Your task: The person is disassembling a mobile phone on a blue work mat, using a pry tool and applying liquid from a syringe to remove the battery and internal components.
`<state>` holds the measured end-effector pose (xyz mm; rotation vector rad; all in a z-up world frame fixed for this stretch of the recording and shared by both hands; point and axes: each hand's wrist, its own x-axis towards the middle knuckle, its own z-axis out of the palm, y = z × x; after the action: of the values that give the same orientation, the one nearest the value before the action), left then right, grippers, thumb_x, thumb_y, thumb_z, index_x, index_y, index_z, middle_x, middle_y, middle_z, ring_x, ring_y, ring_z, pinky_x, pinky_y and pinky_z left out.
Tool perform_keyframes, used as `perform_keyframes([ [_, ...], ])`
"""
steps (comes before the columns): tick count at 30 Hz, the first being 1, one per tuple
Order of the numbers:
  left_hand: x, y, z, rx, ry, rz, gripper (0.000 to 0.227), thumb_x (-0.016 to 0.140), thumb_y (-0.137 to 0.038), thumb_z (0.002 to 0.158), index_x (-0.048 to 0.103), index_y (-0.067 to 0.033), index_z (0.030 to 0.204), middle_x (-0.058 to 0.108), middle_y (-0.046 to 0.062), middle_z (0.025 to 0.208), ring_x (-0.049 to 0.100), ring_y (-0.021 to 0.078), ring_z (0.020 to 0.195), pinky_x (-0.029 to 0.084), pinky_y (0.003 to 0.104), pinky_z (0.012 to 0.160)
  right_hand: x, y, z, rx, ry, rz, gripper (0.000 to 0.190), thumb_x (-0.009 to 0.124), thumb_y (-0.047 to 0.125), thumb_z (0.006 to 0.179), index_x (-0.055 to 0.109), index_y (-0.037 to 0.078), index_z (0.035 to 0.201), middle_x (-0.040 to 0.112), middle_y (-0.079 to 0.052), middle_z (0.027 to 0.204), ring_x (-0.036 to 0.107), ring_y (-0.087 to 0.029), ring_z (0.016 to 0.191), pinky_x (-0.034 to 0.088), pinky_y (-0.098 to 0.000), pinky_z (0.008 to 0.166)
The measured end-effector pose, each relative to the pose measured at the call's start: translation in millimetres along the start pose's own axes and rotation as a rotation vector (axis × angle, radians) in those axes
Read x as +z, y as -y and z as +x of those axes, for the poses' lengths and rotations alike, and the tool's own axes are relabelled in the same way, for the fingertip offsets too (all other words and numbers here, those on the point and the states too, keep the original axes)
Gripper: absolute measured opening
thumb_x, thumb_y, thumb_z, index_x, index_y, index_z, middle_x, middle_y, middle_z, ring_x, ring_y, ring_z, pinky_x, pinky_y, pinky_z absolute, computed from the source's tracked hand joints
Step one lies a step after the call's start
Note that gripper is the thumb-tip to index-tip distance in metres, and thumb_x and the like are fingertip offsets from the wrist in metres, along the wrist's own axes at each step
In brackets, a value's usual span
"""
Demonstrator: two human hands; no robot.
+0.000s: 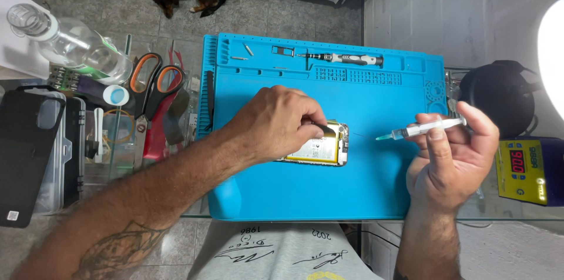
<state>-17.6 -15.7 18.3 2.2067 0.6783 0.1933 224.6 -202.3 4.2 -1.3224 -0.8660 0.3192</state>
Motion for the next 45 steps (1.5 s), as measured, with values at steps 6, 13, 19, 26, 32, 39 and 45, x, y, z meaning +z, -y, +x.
perform_keyframes([
  [6, 20, 15, 4, 0.115, -0.148, 0.08, 0.018, 0.07, -0.027, 0.104, 0.086, -0.0199, 0.109, 0.077, 0.005, 0.106, 0.071, 0.0239, 0.089, 0.06, 0.04, 0.067, 7, 2, -1, -0.034, 0.058, -0.041, 0.043, 0.068, 0.006, 0.116, 0.05, 0.0, 0.154, 0.074, -0.031, 0.12, 0.078, -0.031, 0.102, 0.069, -0.0355, 0.087],
  [13, 22, 21, 12, 0.019, -0.165, 0.048, 0.016, 0.075, -0.033, 0.099, 0.087, -0.0249, 0.104, 0.083, 0.0, 0.107, 0.074, 0.0228, 0.093, 0.06, 0.042, 0.073, 32, 22, 12, -0.053, 0.216, -0.1, 0.045, 0.069, 0.014, 0.115, 0.048, 0.001, 0.153, 0.074, -0.026, 0.113, 0.079, -0.032, 0.1, 0.07, -0.0435, 0.103],
  [19, 21, 21, 15, -0.04, -0.166, 0.021, 0.013, 0.078, -0.032, 0.095, 0.089, -0.028, 0.102, 0.084, -0.004, 0.096, 0.074, 0.0171, 0.084, 0.06, 0.041, 0.071, 47, 21, 15, -0.024, 0.244, -0.108, 0.043, 0.07, 0.009, 0.115, 0.049, 0.001, 0.151, 0.074, -0.026, 0.116, 0.079, -0.032, 0.104, 0.07, -0.0443, 0.104],
  [26, 12, 14, 14, -0.134, -0.133, -0.034, 0.014, 0.081, -0.036, 0.093, 0.088, -0.0281, 0.103, 0.083, -0.006, 0.094, 0.075, 0.0142, 0.086, 0.061, 0.037, 0.072, 55, 26, 33, 0.016, 0.263, -0.082, 0.042, 0.072, 0.009, 0.115, 0.05, 0.002, 0.15, 0.074, -0.024, 0.117, 0.079, -0.028, 0.097, 0.07, -0.0379, 0.095],
  [32, -9, 9, 12, -0.257, -0.123, -0.205, 0.019, 0.074, -0.034, 0.1, 0.086, -0.0208, 0.108, 0.087, -0.006, 0.095, 0.078, 0.0098, 0.074, 0.057, 0.028, 0.05, 76, 30, 56, 0.095, 0.272, 0.003, 0.041, 0.072, 0.014, 0.117, 0.05, 0.003, 0.149, 0.075, -0.021, 0.115, 0.079, -0.025, 0.098, 0.071, -0.0327, 0.09],
  [39, 0, 25, 17, -0.257, -0.128, -0.119, 0.024, 0.074, -0.03, 0.101, 0.084, -0.0223, 0.122, 0.087, 0.0, 0.11, 0.081, 0.0196, 0.092, 0.066, 0.039, 0.068, 84, 19, 52, 0.155, 0.241, -0.018, 0.035, 0.071, 0.006, 0.118, 0.052, 0.005, 0.147, 0.075, -0.017, 0.114, 0.077, -0.024, 0.1, 0.07, -0.0316, 0.091],
  [45, 2, 28, 18, -0.156, -0.188, -0.112, 0.018, 0.084, -0.023, 0.098, 0.075, -0.0155, 0.111, 0.085, -0.006, 0.085, 0.081, 0.0184, 0.08, 0.065, 0.042, 0.077, 87, 13, 49, 0.013, 0.291, -0.057, 0.036, 0.07, 0.01, 0.121, 0.049, 0.003, 0.148, 0.073, -0.022, 0.117, 0.074, -0.028, 0.095, 0.068, -0.0387, 0.093],
])
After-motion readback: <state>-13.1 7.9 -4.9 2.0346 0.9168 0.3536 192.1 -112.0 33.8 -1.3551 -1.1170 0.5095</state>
